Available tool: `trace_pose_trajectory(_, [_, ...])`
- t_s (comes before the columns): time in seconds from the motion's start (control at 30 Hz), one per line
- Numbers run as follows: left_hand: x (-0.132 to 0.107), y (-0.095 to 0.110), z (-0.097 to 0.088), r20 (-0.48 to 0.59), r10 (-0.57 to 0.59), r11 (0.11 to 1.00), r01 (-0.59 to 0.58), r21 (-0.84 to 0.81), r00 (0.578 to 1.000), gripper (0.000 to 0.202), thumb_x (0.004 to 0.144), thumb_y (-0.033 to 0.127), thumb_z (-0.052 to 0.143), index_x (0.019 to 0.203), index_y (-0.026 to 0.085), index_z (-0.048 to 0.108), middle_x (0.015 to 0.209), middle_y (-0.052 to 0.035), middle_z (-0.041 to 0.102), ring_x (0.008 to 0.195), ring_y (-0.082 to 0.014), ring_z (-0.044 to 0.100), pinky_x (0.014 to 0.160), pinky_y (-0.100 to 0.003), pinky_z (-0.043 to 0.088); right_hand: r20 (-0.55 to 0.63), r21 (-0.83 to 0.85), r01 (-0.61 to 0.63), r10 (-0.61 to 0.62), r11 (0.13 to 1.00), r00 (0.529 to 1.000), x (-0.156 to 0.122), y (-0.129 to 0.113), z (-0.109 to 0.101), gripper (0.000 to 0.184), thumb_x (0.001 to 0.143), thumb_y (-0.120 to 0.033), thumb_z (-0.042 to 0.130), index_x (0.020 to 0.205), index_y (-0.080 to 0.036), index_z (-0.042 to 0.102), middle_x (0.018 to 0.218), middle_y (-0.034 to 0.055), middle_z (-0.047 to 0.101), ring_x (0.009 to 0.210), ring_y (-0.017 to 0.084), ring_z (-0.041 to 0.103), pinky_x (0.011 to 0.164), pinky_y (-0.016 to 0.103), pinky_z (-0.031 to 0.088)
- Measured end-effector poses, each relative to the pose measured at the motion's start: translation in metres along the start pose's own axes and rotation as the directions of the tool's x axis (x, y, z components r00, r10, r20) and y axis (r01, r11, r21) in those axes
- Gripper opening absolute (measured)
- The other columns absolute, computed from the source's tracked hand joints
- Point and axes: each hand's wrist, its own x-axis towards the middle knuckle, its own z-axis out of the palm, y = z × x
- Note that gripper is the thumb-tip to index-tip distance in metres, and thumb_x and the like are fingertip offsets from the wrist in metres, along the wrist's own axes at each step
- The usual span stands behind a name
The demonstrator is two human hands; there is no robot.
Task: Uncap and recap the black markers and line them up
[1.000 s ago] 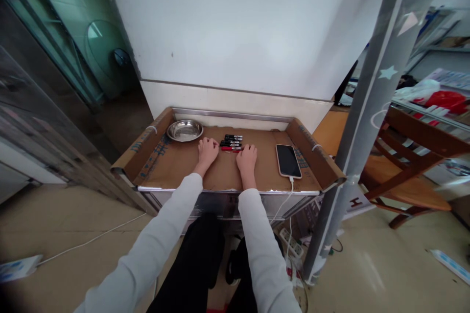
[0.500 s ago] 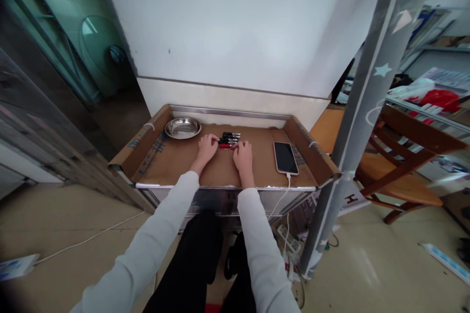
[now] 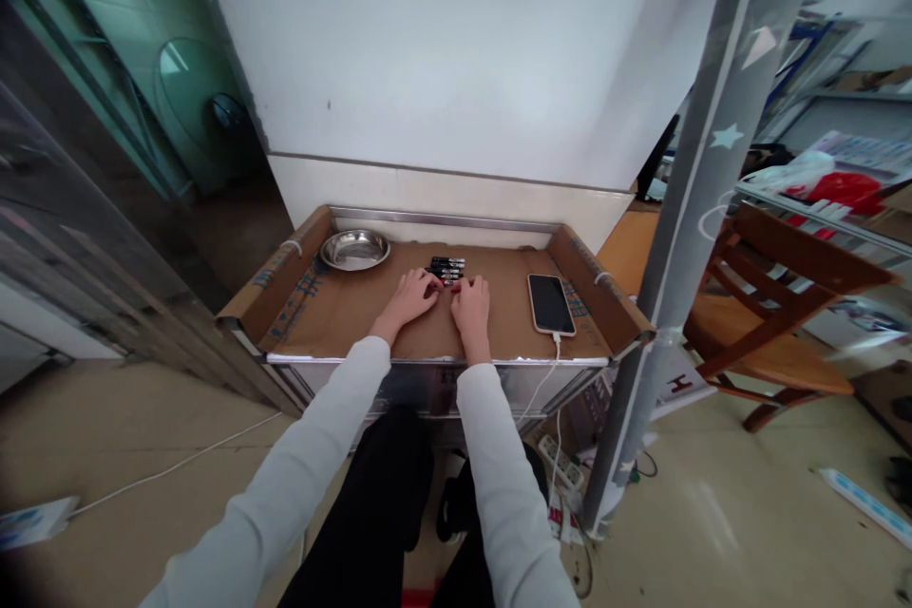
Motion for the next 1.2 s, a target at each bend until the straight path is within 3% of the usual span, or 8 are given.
trace_pose_trajectory(0.13, [0.001, -0.001, 0.0, 0.018, -0.003, 0.999, 0.004, -0.043, 1.0, 0.015, 0.084, 0.025, 0.051, 0.092, 0.02, 0.063, 0.1, -0.0077, 0.055, 0.098, -0.0231, 0.05, 0.089, -0.038, 0.039, 0.014, -0.033, -0.005, 0.005, 0.999, 1.0, -0.001, 0.0, 0.0, 0.021, 0.081, -0.011, 0.043, 0.091, -0.015, 0.06, 0.094, 0.0114, 0.056, 0.091, 0.023, 0.046, 0.082, 0.033, 0.034])
trace_pose_trajectory(0.27, [0.001, -0.002, -0.002, 0.035, 0.015, 0.998, -0.013, -0.069, 0.999, 0.016, 0.086, 0.026, 0.05, 0.093, 0.019, 0.062, 0.099, -0.0071, 0.056, 0.096, -0.0216, 0.051, 0.089, -0.036, 0.04, 0.011, -0.105, -0.088, 0.09, 0.991, 0.996, -0.002, -0.001, 0.002, 0.021, 0.081, -0.015, 0.045, 0.097, -0.013, 0.058, 0.097, 0.0138, 0.058, 0.095, 0.025, 0.047, 0.081, 0.035, 0.034])
trace_pose_trajectory(0.43, [0.001, -0.002, -0.003, 0.046, 0.08, 0.995, -0.077, -0.07, 0.996, 0.016, 0.089, 0.027, 0.046, 0.094, 0.019, 0.059, 0.099, -0.0065, 0.059, 0.095, -0.0214, 0.051, 0.088, -0.036, 0.041, -0.019, -0.152, -0.15, 0.149, 0.977, 0.989, -0.002, -0.001, 0.004, 0.017, 0.084, -0.021, 0.044, 0.092, -0.013, 0.057, 0.099, 0.0148, 0.059, 0.096, 0.027, 0.048, 0.08, 0.036, 0.034])
trace_pose_trajectory(0.57, [0.003, -0.002, -0.001, -0.022, 0.058, 0.965, -0.062, -0.255, 0.998, 0.012, 0.089, 0.023, 0.048, 0.095, 0.018, 0.056, 0.097, -0.005, 0.059, 0.091, -0.0178, 0.054, 0.086, -0.033, 0.043, -0.072, -0.039, -0.113, 0.11, 0.993, 0.991, 0.001, 0.001, 0.004, 0.018, 0.088, -0.021, 0.038, 0.093, -0.014, 0.055, 0.093, 0.0134, 0.061, 0.09, 0.024, 0.051, 0.077, 0.034, 0.034])
trace_pose_trajectory(0.7, [0.009, -0.007, 0.003, -0.159, -0.032, 0.89, -0.044, -0.453, 0.987, 0.011, 0.088, 0.021, 0.05, 0.097, 0.018, 0.055, 0.096, -0.0036, 0.055, 0.087, -0.0132, 0.057, 0.086, -0.029, 0.046, -0.086, 0.056, -0.067, 0.072, 0.996, 0.994, 0.007, 0.001, 0.002, 0.021, 0.091, -0.02, 0.034, 0.097, -0.014, 0.053, 0.092, 0.0126, 0.062, 0.085, 0.023, 0.053, 0.075, 0.033, 0.034])
trace_pose_trajectory(0.83, [0.013, -0.012, 0.006, -0.228, -0.096, 0.854, -0.037, -0.519, 0.969, 0.011, 0.085, 0.017, 0.053, 0.096, 0.018, 0.056, 0.095, -0.0031, 0.055, 0.085, -0.0122, 0.058, 0.084, -0.029, 0.048, -0.055, 0.087, 0.018, -0.014, 0.996, 0.998, 0.011, -0.002, 0.001, 0.023, 0.093, -0.021, 0.032, 0.098, -0.014, 0.053, 0.096, 0.0122, 0.063, 0.088, 0.022, 0.053, 0.077, 0.033, 0.034])
trace_pose_trajectory(1.07, [0.012, -0.005, 0.0, -0.214, 0.008, 0.806, -0.133, -0.576, 0.977, 0.006, 0.086, 0.017, 0.05, 0.09, 0.017, 0.055, 0.09, -0.0022, 0.058, 0.084, -0.0113, 0.058, 0.083, -0.026, 0.048, -0.016, 0.134, 0.162, -0.161, 0.978, 0.987, 0.011, -0.005, 0.002, 0.021, 0.094, -0.021, 0.034, 0.099, -0.015, 0.054, 0.097, 0.0095, 0.065, 0.09, 0.021, 0.055, 0.08, 0.031, 0.034])
trace_pose_trajectory(1.2, [0.012, -0.006, -0.001, -0.239, -0.013, 0.824, -0.125, -0.553, 0.971, 0.006, 0.086, 0.018, 0.05, 0.088, 0.017, 0.055, 0.089, -0.0022, 0.057, 0.083, -0.0113, 0.058, 0.082, -0.026, 0.048, -0.045, 0.149, 0.12, -0.114, 0.982, 0.992, 0.01, -0.005, 0.001, 0.022, 0.094, -0.021, 0.034, 0.098, -0.016, 0.054, 0.098, 0.0096, 0.065, 0.088, 0.021, 0.055, 0.079, 0.031, 0.034])
